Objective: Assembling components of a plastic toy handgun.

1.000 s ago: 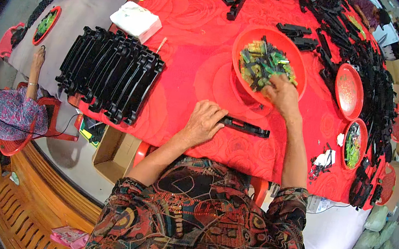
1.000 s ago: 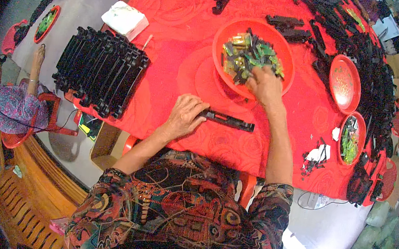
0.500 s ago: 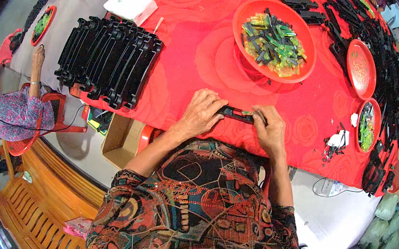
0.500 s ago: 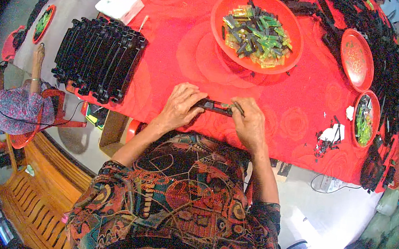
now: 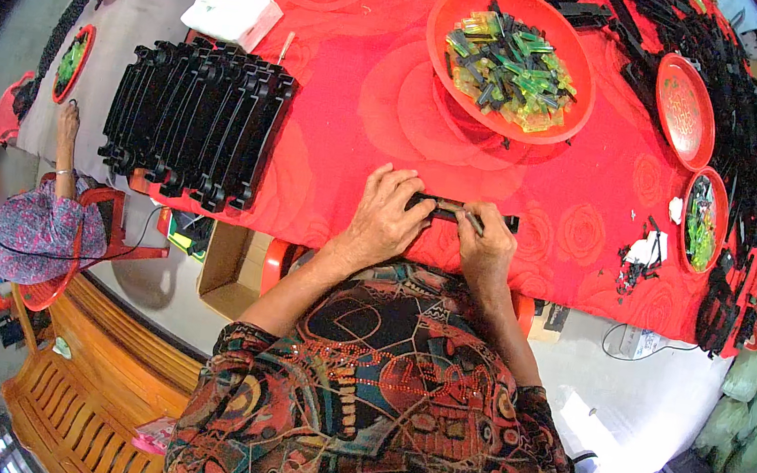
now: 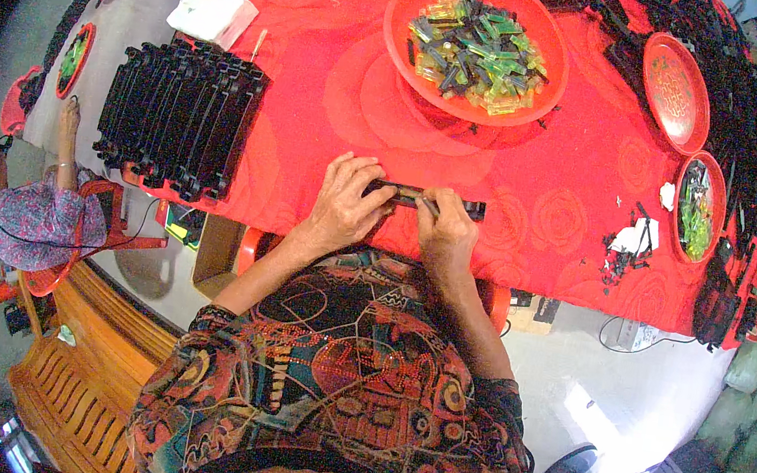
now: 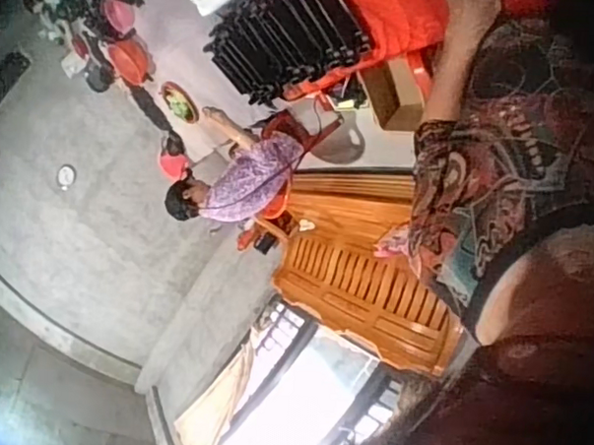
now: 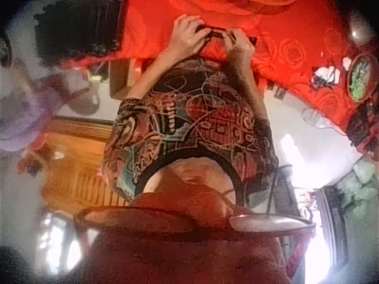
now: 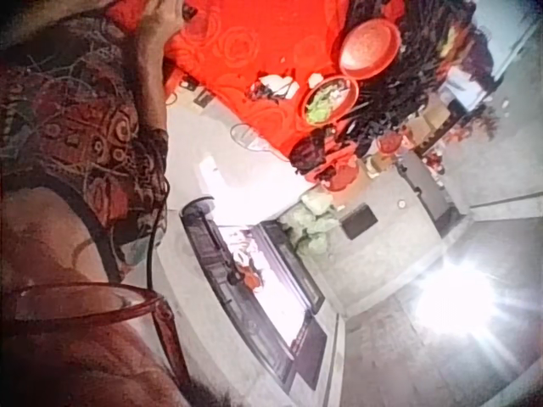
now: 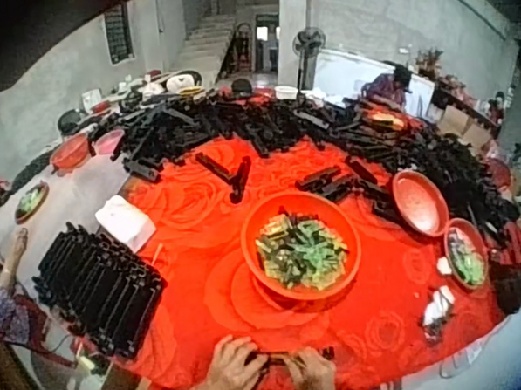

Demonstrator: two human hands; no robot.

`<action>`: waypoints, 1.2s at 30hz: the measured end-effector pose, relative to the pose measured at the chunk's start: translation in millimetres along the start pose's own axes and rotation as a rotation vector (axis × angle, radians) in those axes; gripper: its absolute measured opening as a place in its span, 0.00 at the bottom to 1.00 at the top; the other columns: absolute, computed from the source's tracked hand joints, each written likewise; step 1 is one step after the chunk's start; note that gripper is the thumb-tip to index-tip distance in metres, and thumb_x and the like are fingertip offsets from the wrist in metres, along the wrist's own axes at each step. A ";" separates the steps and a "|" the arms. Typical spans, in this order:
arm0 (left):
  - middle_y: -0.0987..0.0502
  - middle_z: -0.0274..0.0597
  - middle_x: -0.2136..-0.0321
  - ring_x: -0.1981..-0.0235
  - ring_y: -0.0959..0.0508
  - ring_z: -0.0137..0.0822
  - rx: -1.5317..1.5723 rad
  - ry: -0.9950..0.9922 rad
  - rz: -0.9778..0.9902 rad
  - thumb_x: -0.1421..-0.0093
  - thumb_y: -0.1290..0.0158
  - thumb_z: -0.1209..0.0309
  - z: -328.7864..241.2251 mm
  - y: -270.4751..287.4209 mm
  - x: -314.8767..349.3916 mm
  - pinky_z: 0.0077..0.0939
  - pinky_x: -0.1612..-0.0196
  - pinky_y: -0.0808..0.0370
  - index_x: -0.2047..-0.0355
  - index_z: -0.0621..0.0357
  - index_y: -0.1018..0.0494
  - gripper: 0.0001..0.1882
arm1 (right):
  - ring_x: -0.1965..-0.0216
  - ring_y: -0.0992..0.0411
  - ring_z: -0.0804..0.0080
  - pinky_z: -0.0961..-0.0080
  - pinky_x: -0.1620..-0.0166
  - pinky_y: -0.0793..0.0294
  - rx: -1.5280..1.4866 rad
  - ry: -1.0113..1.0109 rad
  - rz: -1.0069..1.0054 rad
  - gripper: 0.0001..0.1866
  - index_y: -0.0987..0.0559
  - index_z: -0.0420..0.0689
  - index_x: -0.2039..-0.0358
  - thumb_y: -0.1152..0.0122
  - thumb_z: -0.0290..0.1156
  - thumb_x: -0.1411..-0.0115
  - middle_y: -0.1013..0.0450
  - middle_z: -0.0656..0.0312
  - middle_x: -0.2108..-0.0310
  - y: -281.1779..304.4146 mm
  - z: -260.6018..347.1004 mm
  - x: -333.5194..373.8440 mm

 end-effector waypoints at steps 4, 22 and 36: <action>0.32 0.44 0.64 0.55 0.33 0.44 -0.021 -0.013 0.028 0.56 0.42 0.71 0.7 -4.1 1.1 0.48 0.49 0.41 0.67 0.57 0.27 0.14 | 0.74 0.28 0.57 0.67 0.73 0.29 -0.024 -0.081 -0.004 0.06 0.29 0.41 0.74 0.40 0.24 0.50 0.30 0.55 0.76 -2.1 0.5 1.6; 0.30 0.41 0.66 0.59 0.30 0.40 -0.051 -0.021 0.027 0.55 0.45 0.73 -0.9 -4.9 -6.3 0.45 0.51 0.37 0.65 0.53 0.25 0.13 | 0.71 0.27 0.62 0.71 0.74 0.25 0.329 0.098 0.183 0.20 0.29 0.43 0.55 0.42 0.29 0.51 0.33 0.57 0.62 -9.6 9.7 21.0; 0.29 0.44 0.66 0.60 0.31 0.42 -0.015 0.054 0.118 0.53 0.49 0.72 -0.8 -8.1 -7.5 0.39 0.54 0.37 0.68 0.57 0.25 0.11 | 0.72 0.28 0.60 0.67 0.74 0.27 0.202 0.046 0.250 0.14 0.27 0.42 0.60 0.45 0.26 0.49 0.32 0.56 0.64 -6.3 6.1 13.9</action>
Point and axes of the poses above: each hand's wrist, its own x-axis away from the middle knuckle, its own y-axis out of the back of the hand, z = x × y, the point moved 5 cm from there along -x, towards the middle knuckle
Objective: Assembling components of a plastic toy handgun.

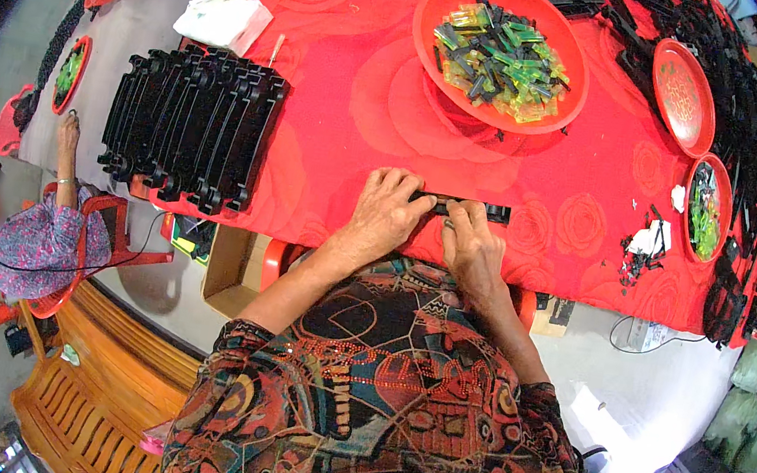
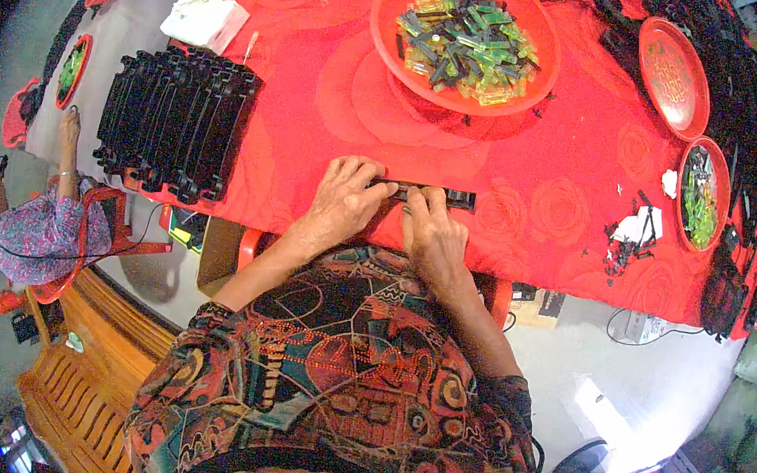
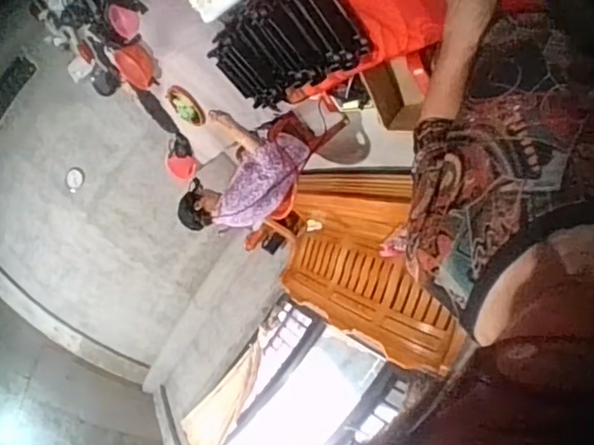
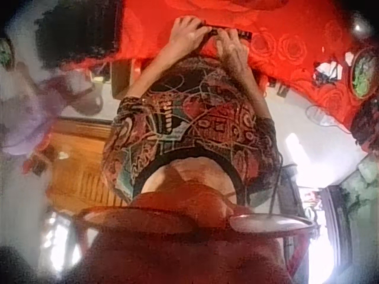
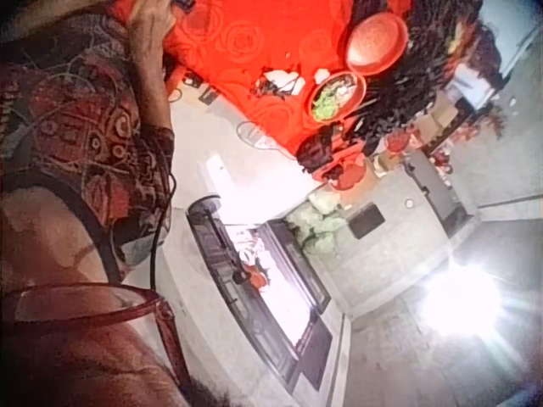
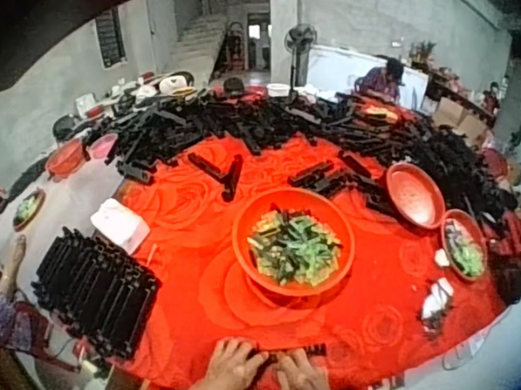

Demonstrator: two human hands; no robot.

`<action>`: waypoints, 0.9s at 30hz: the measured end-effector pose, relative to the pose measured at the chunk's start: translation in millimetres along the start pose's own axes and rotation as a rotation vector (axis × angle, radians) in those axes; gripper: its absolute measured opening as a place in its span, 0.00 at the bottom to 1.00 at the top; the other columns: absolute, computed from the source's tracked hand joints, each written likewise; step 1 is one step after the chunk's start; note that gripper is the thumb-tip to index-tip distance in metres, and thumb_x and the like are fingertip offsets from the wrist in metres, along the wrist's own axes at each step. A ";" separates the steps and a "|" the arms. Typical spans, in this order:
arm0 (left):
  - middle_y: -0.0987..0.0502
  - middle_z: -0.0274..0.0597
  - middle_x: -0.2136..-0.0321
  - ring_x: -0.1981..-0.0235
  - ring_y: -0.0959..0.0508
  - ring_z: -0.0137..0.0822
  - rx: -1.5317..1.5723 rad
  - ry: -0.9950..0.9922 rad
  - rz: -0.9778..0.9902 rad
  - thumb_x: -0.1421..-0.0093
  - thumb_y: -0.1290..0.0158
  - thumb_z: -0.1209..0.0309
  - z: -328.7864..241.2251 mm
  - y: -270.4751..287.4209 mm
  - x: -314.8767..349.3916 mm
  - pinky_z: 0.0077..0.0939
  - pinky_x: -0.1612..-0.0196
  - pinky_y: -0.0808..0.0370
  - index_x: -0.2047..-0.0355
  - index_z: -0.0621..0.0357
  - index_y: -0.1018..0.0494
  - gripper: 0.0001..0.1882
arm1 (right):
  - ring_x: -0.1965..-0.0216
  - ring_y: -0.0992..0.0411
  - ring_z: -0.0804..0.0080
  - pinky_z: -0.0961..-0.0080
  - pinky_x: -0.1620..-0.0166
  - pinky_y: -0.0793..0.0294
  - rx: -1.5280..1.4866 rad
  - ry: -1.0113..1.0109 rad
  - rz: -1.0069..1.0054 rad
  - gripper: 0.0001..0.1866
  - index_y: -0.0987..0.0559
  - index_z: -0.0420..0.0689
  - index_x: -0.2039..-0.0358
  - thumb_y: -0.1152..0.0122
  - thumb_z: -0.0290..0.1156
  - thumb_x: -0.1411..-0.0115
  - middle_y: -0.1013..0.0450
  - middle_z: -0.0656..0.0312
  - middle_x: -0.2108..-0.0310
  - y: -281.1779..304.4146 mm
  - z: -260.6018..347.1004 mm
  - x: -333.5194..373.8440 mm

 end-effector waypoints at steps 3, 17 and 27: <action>0.29 0.44 0.66 0.60 0.31 0.43 -0.003 -0.019 -0.002 0.54 0.48 0.73 -0.5 -2.3 0.7 0.38 0.56 0.37 0.68 0.58 0.25 0.10 | 0.70 0.28 0.61 0.69 0.72 0.28 -0.145 0.054 -0.165 0.12 0.25 0.41 0.61 0.46 0.25 0.48 0.31 0.55 0.67 19.1 0.4 -3.8; 0.29 0.44 0.66 0.61 0.31 0.43 -0.004 -0.044 0.004 0.54 0.46 0.73 -1.6 1.0 0.6 0.35 0.59 0.33 0.69 0.59 0.25 0.10 | 0.91 0.57 0.85 0.84 0.86 0.53 -1.563 -0.180 -0.298 0.28 0.30 0.31 0.65 0.68 0.47 0.35 0.53 0.73 0.91 2.7 -12.8 -40.1; 0.32 0.43 0.70 0.63 0.32 0.43 0.003 -0.037 0.014 0.52 0.49 0.73 2.4 -1.8 -1.2 0.36 0.61 0.35 0.71 0.58 0.25 0.07 | 0.91 0.56 0.84 0.82 0.86 0.52 -1.487 -0.165 -0.379 0.17 0.34 0.29 0.65 0.67 0.30 0.44 0.53 0.72 0.90 -6.7 -19.7 -47.8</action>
Point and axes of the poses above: each hand's wrist, its own x-axis away from the middle knuckle, its own y-axis out of the back of the hand, z = x × y, the point moved 5 cm from there along -x, towards the middle knuckle
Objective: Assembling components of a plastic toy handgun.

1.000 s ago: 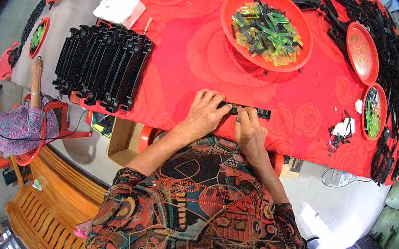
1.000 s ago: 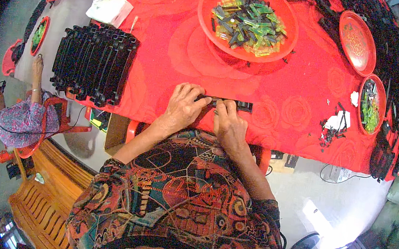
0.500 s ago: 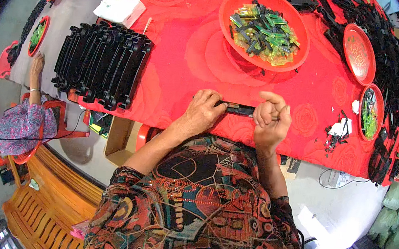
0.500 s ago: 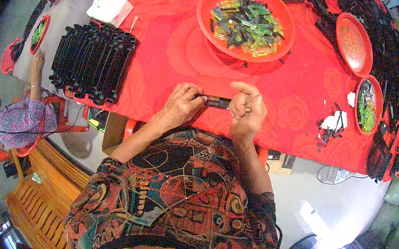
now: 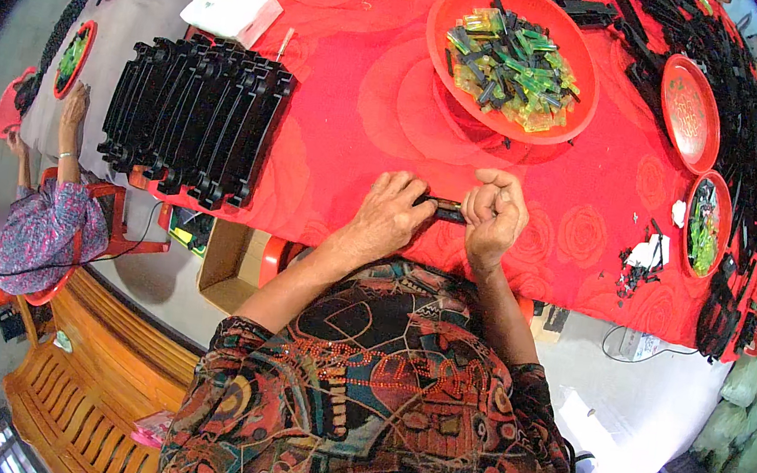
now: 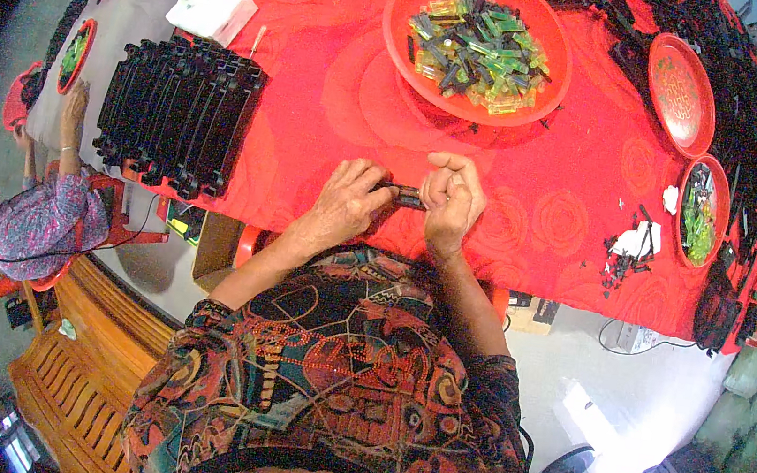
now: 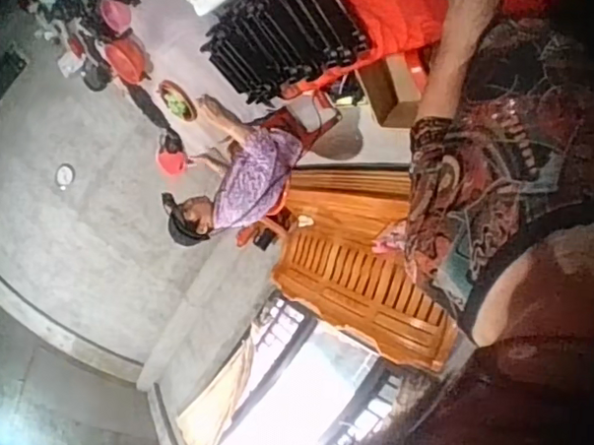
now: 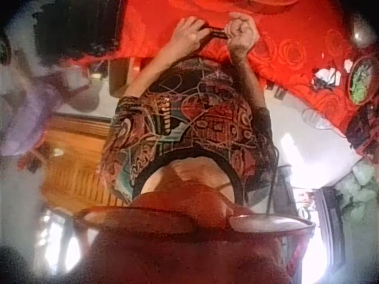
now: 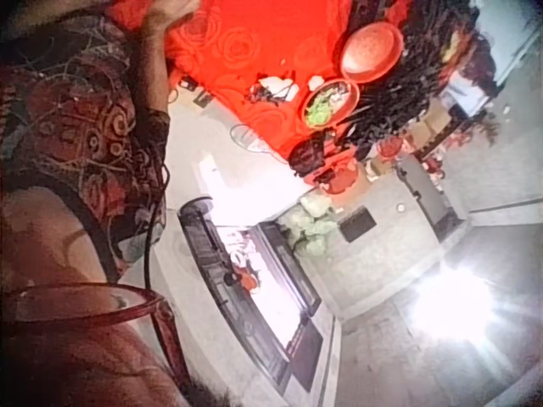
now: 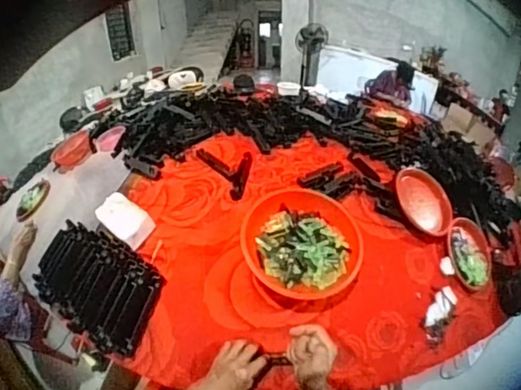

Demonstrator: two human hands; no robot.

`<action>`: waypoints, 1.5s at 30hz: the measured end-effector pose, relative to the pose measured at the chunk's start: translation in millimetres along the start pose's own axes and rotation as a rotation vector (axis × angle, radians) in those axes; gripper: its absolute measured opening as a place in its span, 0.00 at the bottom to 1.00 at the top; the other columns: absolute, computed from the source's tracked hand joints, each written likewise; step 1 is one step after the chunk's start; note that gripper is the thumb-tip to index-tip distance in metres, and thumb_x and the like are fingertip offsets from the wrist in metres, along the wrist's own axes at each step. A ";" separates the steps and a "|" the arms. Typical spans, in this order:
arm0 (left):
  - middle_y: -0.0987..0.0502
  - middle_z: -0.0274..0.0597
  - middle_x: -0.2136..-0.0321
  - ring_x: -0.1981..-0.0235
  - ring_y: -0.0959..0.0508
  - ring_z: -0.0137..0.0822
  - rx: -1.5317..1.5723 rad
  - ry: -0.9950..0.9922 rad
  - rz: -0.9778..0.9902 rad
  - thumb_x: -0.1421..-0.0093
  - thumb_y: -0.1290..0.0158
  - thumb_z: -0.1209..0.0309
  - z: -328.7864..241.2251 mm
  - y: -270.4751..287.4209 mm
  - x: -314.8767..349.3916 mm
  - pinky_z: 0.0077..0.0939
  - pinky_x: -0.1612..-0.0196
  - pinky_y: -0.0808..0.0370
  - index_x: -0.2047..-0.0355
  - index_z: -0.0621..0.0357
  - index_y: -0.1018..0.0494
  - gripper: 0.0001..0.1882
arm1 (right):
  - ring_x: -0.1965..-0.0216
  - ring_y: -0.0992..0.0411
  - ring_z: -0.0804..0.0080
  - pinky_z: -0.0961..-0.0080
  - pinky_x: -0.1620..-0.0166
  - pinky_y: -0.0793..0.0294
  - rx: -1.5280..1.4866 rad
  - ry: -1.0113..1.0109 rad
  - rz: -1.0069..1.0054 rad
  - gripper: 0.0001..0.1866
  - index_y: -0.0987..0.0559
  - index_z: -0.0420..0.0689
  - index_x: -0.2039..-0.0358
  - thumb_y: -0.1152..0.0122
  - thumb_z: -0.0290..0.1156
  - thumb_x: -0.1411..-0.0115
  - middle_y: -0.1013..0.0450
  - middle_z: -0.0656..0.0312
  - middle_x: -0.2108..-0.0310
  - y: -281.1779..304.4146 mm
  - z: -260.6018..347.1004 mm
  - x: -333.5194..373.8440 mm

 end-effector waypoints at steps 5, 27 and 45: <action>0.33 0.43 0.70 0.63 0.33 0.43 -0.004 0.006 0.053 0.52 0.50 0.73 -0.2 0.6 -2.3 0.36 0.61 0.35 0.72 0.59 0.26 0.07 | 0.91 0.57 0.85 0.82 0.86 0.53 0.024 -0.017 0.009 0.17 0.34 0.29 0.66 0.67 0.30 0.44 0.54 0.72 0.90 2.0 -0.7 0.8; 0.33 0.44 0.70 0.63 0.34 0.43 0.026 0.013 0.138 0.52 0.51 0.73 -1.2 -1.4 -3.2 0.37 0.61 0.35 0.70 0.58 0.26 0.08 | 0.90 0.57 0.85 0.82 0.85 0.53 0.032 0.037 0.071 0.16 0.33 0.30 0.67 0.65 0.31 0.41 0.53 0.72 0.89 1.3 -6.1 2.4; 0.30 0.47 0.62 0.58 0.30 0.45 0.056 0.077 0.002 0.59 0.38 0.68 6.3 38.2 -0.2 0.37 0.56 0.33 0.63 0.61 0.30 0.22 | 0.77 0.42 0.85 0.87 0.75 0.42 0.905 0.101 -0.237 0.09 0.27 0.39 0.63 0.45 0.26 0.45 0.37 0.68 0.79 73.5 69.1 8.0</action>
Point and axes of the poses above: each hand's wrist, its own x-axis away from the middle knuckle, its own y-axis out of the back of the hand, z = x × y, the point moved 5 cm from there along -x, towards the middle knuckle
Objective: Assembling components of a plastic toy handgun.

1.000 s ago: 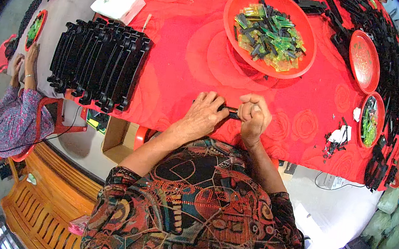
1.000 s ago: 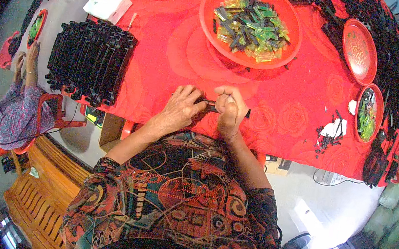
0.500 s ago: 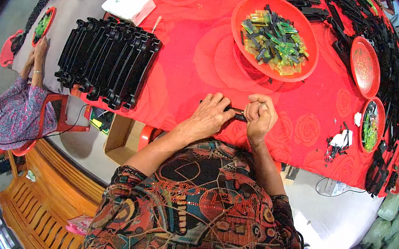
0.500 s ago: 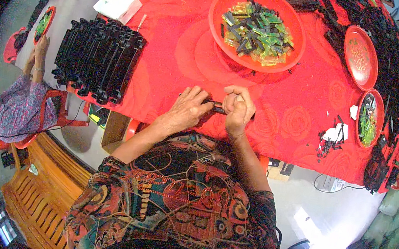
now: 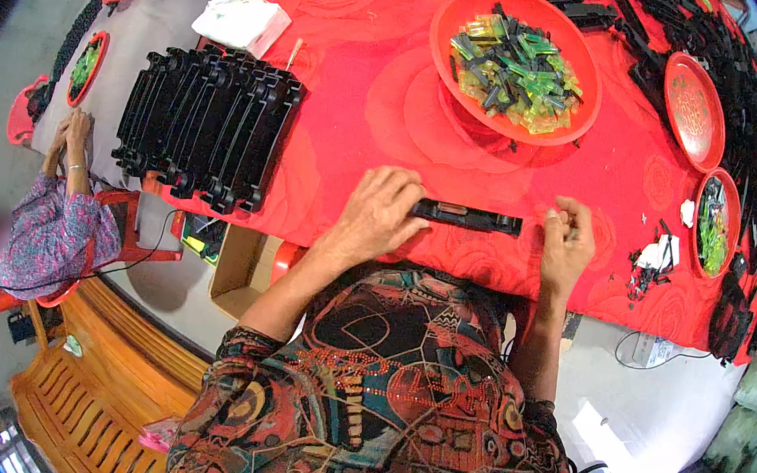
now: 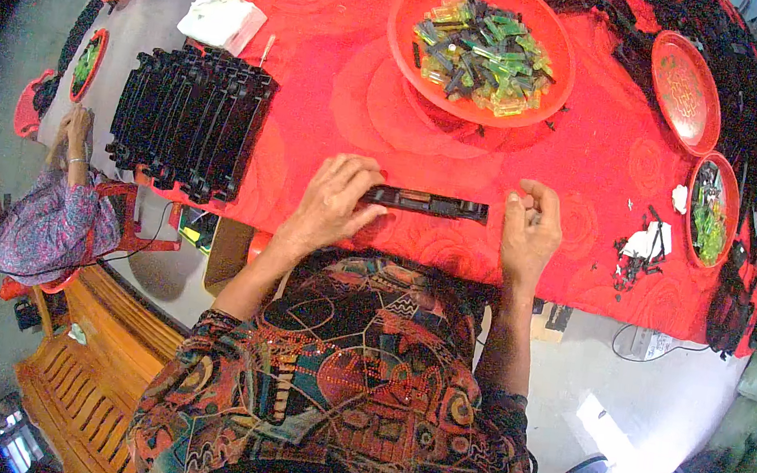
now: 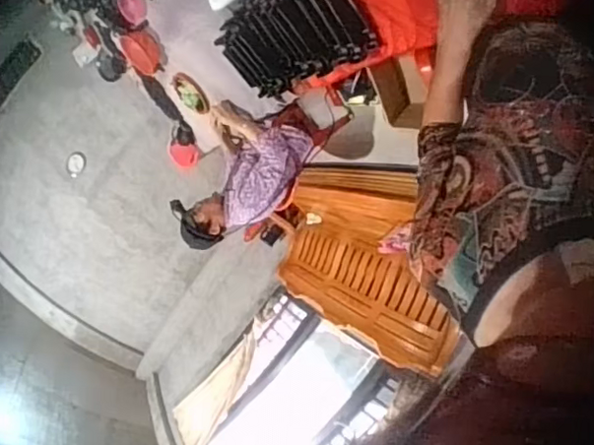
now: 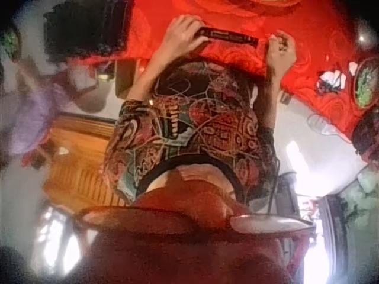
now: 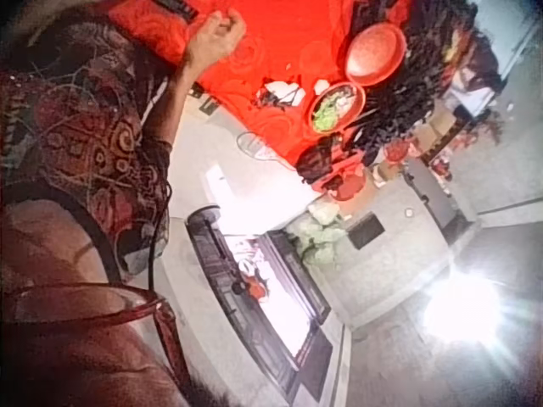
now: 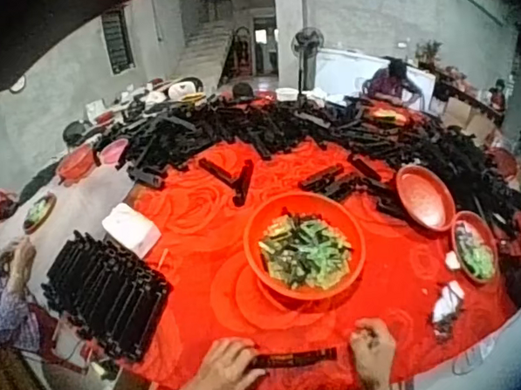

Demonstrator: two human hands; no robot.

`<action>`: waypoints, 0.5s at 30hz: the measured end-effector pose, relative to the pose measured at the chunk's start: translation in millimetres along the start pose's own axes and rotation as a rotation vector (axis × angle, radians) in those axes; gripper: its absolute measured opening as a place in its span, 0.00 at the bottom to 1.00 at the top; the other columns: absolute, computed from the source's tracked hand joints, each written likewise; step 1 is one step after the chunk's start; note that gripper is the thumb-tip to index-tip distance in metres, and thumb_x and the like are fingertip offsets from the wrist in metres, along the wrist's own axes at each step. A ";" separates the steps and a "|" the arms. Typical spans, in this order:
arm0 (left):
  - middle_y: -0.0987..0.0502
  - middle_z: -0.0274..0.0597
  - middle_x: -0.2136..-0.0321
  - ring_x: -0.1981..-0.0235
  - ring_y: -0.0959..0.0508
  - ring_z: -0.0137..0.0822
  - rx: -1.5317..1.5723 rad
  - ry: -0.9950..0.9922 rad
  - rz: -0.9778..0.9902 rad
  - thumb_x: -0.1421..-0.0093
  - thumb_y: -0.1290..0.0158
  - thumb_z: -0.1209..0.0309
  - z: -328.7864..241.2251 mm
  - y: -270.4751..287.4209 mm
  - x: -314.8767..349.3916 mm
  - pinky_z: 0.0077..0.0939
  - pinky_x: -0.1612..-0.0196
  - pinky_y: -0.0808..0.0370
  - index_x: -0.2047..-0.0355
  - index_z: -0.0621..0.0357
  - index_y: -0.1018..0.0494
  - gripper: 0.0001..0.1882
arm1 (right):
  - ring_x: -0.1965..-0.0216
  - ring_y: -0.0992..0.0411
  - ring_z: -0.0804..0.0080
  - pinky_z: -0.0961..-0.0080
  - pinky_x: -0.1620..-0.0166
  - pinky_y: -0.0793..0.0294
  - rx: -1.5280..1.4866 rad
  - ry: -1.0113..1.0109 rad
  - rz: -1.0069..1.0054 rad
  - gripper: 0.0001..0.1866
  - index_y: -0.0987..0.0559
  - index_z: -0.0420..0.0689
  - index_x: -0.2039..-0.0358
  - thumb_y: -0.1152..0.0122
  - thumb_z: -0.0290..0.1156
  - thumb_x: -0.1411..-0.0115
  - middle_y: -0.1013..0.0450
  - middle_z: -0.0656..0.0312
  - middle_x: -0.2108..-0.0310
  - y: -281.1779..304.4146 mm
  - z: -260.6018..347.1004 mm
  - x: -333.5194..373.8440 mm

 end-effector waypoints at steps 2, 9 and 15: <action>0.30 0.46 0.63 0.59 0.31 0.45 0.006 0.030 0.010 0.58 0.39 0.68 3.7 1.8 2.6 0.37 0.57 0.34 0.62 0.61 0.31 0.22 | 0.79 0.36 0.78 0.81 0.75 0.36 0.277 0.111 0.022 0.09 0.26 0.40 0.65 0.44 0.30 0.44 0.33 0.65 0.80 0.6 -5.8 3.5; 0.29 0.45 0.64 0.60 0.31 0.45 -0.024 0.074 0.025 0.57 0.41 0.74 15.3 -13.9 14.6 0.36 0.58 0.34 0.60 0.62 0.30 0.21 | 0.70 0.28 0.47 0.58 0.68 0.32 0.526 -0.013 0.326 0.15 0.28 0.38 0.66 0.46 0.39 0.44 0.28 0.45 0.73 -28.0 -10.0 12.8; 0.28 0.45 0.64 0.61 0.30 0.45 -0.044 0.098 0.012 0.58 0.41 0.76 20.7 -4.7 11.1 0.37 0.59 0.33 0.60 0.62 0.30 0.21 | 0.69 0.28 0.48 0.58 0.67 0.32 0.500 0.034 0.361 0.12 0.28 0.38 0.68 0.47 0.35 0.44 0.28 0.46 0.73 -33.5 2.1 13.6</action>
Point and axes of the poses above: each hand's wrist, its own x-axis away from the middle knuckle, its own y-axis out of the back of the hand, z = x × y, the point moved 5 cm from there along -x, towards the middle knuckle
